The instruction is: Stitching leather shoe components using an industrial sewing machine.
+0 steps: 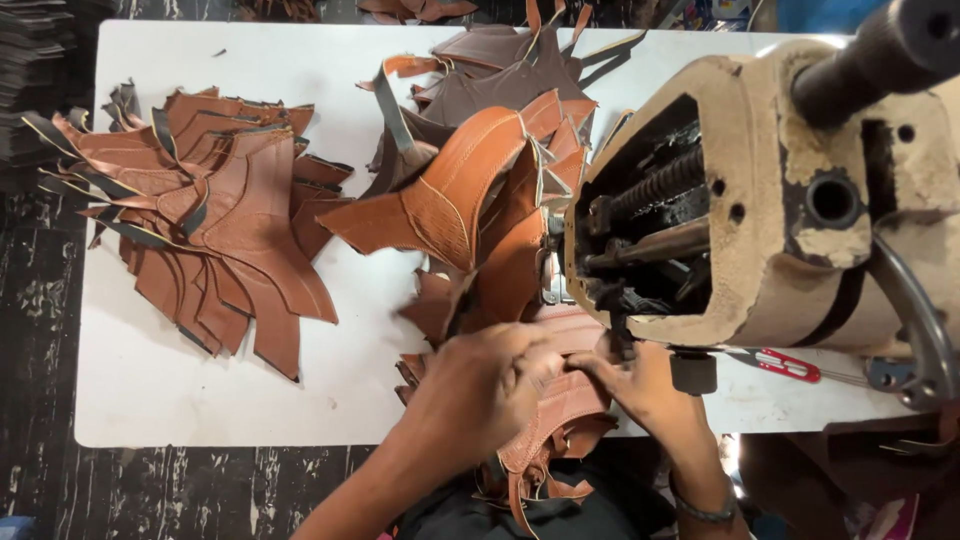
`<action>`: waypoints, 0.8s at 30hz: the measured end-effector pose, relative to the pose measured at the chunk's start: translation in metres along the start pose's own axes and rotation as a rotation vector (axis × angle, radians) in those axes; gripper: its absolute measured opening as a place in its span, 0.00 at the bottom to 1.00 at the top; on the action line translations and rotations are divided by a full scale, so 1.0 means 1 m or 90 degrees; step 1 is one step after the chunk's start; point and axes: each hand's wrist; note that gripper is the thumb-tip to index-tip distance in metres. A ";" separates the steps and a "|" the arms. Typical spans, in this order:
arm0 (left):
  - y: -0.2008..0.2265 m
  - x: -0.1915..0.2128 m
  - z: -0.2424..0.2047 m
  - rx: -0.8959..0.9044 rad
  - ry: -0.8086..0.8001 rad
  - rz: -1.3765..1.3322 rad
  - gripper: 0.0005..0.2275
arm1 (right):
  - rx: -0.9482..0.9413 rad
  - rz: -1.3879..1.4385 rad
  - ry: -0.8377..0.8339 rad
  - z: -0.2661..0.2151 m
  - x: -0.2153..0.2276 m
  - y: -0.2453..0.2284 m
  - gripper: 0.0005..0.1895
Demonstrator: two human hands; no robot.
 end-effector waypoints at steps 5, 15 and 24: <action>-0.034 -0.024 -0.001 -0.096 0.118 0.255 0.11 | -0.138 -0.108 -0.025 -0.006 0.010 -0.023 0.28; 0.006 0.005 -0.007 -0.190 0.067 0.014 0.10 | -0.050 0.427 0.067 -0.056 0.008 -0.015 0.12; -0.004 0.003 0.005 -0.087 0.121 0.073 0.07 | -0.045 0.488 0.117 -0.042 -0.008 -0.095 0.06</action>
Point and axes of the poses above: each hand's wrist, its own z-axis towards the middle knuckle, its own x-axis out of the back of the hand, y = z × x, and after that the axes turned 15 degrees about y, right-handed
